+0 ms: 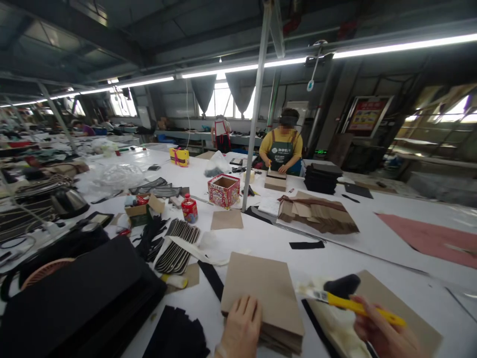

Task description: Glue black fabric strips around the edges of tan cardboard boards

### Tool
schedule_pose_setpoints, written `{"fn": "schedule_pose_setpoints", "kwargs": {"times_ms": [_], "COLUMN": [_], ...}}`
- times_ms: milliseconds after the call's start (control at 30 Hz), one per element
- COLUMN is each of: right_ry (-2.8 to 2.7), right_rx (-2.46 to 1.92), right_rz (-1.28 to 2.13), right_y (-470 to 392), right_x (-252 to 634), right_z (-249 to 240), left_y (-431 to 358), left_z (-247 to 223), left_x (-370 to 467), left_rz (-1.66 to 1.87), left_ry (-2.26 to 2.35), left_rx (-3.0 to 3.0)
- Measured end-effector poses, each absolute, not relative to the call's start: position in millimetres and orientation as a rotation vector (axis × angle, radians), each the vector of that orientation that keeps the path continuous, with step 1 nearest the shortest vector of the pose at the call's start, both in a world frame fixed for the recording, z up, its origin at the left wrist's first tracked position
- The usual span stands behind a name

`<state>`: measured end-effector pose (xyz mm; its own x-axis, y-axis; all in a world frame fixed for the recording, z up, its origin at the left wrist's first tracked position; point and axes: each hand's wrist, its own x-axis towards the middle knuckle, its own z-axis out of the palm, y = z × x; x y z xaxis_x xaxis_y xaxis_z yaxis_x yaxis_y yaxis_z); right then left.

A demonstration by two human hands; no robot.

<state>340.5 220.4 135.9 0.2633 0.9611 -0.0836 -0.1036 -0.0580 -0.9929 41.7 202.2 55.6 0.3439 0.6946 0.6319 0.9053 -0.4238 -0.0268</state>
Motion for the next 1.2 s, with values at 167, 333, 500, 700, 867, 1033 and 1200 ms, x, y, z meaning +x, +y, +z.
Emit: {"fn": "schedule_pose_setpoints", "kwargs": {"times_ms": [167, 333, 500, 700, 867, 1033, 1200], "right_ry": [-1.118, -1.475, -1.624, -1.552, -1.443, -1.441, -1.603], "right_rx": [-1.178, -1.143, -1.177, -1.264, -1.360, -1.483, -1.513], "right_rz": [1.330, 1.470, 1.492, 1.272, 1.140, 1.023, 0.862], "right_y": [251, 272, 292, 332, 347, 347, 329], "right_x": [235, 169, 140, 144, 169, 226, 280], "right_z": [167, 173, 163, 147, 141, 143, 172], "left_y": [199, 202, 208, 210, 209, 209, 209], "left_z": [38, 38, 23, 3, 7, 27, 35], "left_x": [59, 64, 62, 57, 54, 50, 47], "left_rz": [-0.863, -0.886, -0.924, -0.899, -0.794, -0.712, -0.622], "left_ry": [-1.362, -1.364, -1.386, -1.400, -1.497, -1.517, -1.494], "left_rx": [-1.913, -1.855, -1.884, -2.018, -2.147, -2.226, -2.291]}}
